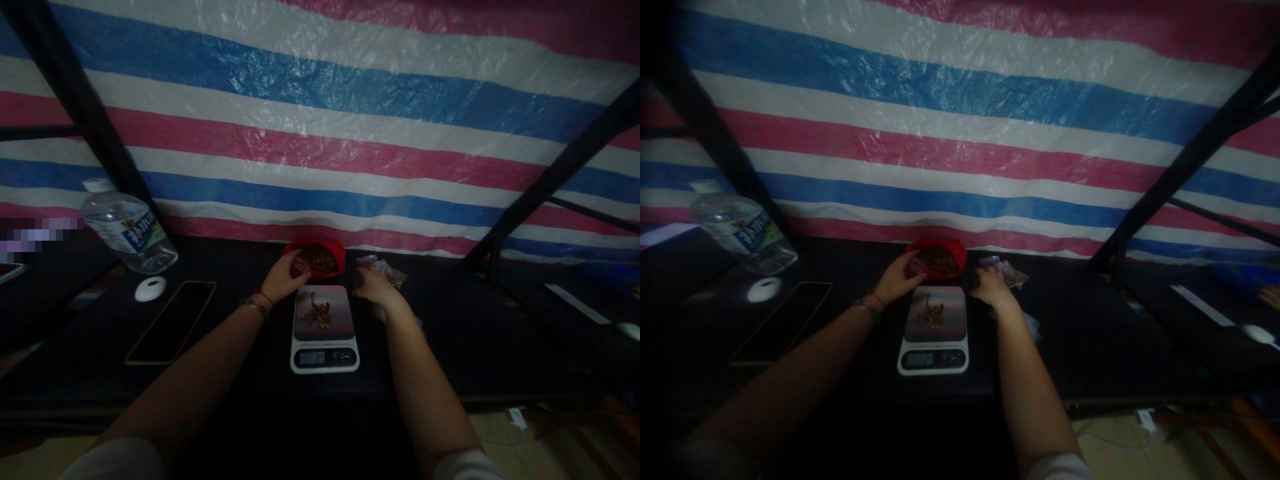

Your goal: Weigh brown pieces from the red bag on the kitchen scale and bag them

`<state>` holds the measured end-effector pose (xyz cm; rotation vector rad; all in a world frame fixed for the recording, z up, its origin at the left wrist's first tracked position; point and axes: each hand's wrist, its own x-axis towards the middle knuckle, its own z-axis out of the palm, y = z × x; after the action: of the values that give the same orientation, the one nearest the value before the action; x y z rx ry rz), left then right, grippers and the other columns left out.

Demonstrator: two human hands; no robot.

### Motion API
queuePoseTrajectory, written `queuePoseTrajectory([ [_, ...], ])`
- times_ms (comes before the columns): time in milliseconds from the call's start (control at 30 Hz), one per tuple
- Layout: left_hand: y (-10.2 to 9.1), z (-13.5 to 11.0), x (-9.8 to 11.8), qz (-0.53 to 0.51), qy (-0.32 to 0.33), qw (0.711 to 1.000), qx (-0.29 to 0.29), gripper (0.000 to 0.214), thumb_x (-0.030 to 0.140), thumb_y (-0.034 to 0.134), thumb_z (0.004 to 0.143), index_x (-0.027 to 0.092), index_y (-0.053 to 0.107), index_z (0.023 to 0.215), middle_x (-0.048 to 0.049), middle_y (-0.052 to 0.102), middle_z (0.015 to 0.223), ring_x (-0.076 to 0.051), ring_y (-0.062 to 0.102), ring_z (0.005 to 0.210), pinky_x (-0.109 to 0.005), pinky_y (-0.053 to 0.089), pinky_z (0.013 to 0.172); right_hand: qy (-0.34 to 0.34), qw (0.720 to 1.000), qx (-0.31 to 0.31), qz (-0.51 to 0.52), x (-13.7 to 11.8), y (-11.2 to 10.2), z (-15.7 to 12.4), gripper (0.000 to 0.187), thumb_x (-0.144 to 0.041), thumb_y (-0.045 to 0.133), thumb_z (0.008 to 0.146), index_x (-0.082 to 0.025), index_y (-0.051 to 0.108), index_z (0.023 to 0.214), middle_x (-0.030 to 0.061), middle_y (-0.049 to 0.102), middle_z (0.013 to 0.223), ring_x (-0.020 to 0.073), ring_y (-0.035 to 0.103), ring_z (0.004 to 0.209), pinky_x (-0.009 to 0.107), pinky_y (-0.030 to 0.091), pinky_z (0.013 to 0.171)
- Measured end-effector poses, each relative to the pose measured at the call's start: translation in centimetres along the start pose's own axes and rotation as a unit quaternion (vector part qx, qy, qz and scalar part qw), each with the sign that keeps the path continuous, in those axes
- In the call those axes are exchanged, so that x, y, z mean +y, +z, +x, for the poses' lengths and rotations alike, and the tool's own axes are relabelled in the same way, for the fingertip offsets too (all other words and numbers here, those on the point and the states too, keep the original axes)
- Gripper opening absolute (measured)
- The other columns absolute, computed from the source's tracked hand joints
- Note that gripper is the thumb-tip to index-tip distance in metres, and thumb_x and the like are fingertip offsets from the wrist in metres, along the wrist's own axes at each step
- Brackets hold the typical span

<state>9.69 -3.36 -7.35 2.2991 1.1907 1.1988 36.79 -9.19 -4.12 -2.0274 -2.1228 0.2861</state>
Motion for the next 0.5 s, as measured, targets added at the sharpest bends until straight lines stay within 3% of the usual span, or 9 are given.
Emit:
queuePoseTrajectory([
  [67,0.1,0.0,-0.1,-0.002,-0.003,1.000,0.002,0.060,0.040,0.063,0.074,0.014,0.050,0.126,-0.0126,0.058,0.124,-0.027,0.056,0.115,-0.042,0.043,0.102,-0.036,0.998,0.045,0.027,-0.6,-0.7,-0.5,0.056,-0.026,0.068,0.071,-0.014,0.056,0.124,0.0168,0.051,0.130,0.0288,0.047,0.120,0.041,0.036,0.101],
  [133,0.1,-0.1,-0.1,-0.008,-0.001,1.000,0.005,0.057,0.039,0.062,0.075,0.015,0.051,0.125,-0.0117,0.059,0.123,-0.026,0.056,0.114,-0.042,0.043,0.101,-0.110,0.988,0.071,0.078,-1.9,-1.2,-1.1,0.040,-0.023,0.060,0.079,-0.016,0.060,0.118,0.0129,0.055,0.124,0.0236,0.050,0.117,0.039,0.036,0.101],
  [267,0.1,0.0,0.0,-0.023,0.010,1.000,0.013,0.053,0.036,0.061,0.076,0.013,0.052,0.123,-0.0127,0.060,0.122,-0.025,0.057,0.113,-0.042,0.044,0.101,-0.265,0.953,0.032,0.143,-5.7,-0.5,-2.0,0.027,-0.016,0.050,0.087,-0.017,0.064,0.109,0.0085,0.065,0.109,0.0190,0.056,0.108,0.038,0.040,0.097],
  [367,0.1,0.0,0.1,-0.023,0.008,1.000,0.010,0.053,0.035,0.062,0.076,0.013,0.052,0.123,-0.0130,0.060,0.122,-0.026,0.056,0.114,-0.044,0.043,0.101,-0.307,0.946,0.011,0.108,-8.0,0.7,-2.4,0.027,-0.018,0.047,0.090,-0.015,0.063,0.112,0.0097,0.065,0.112,0.0201,0.054,0.110,0.039,0.039,0.098],
  [500,0.1,0.0,0.0,-0.021,0.004,1.000,0.000,0.053,0.034,0.061,0.076,0.013,0.052,0.124,-0.0125,0.060,0.122,-0.025,0.057,0.113,-0.042,0.044,0.100,-0.322,0.944,-0.036,0.071,-9.2,0.9,-3.0,0.025,-0.031,0.051,0.090,-0.017,0.066,0.105,0.0092,0.065,0.109,0.0213,0.054,0.109,0.036,0.040,0.094],
])
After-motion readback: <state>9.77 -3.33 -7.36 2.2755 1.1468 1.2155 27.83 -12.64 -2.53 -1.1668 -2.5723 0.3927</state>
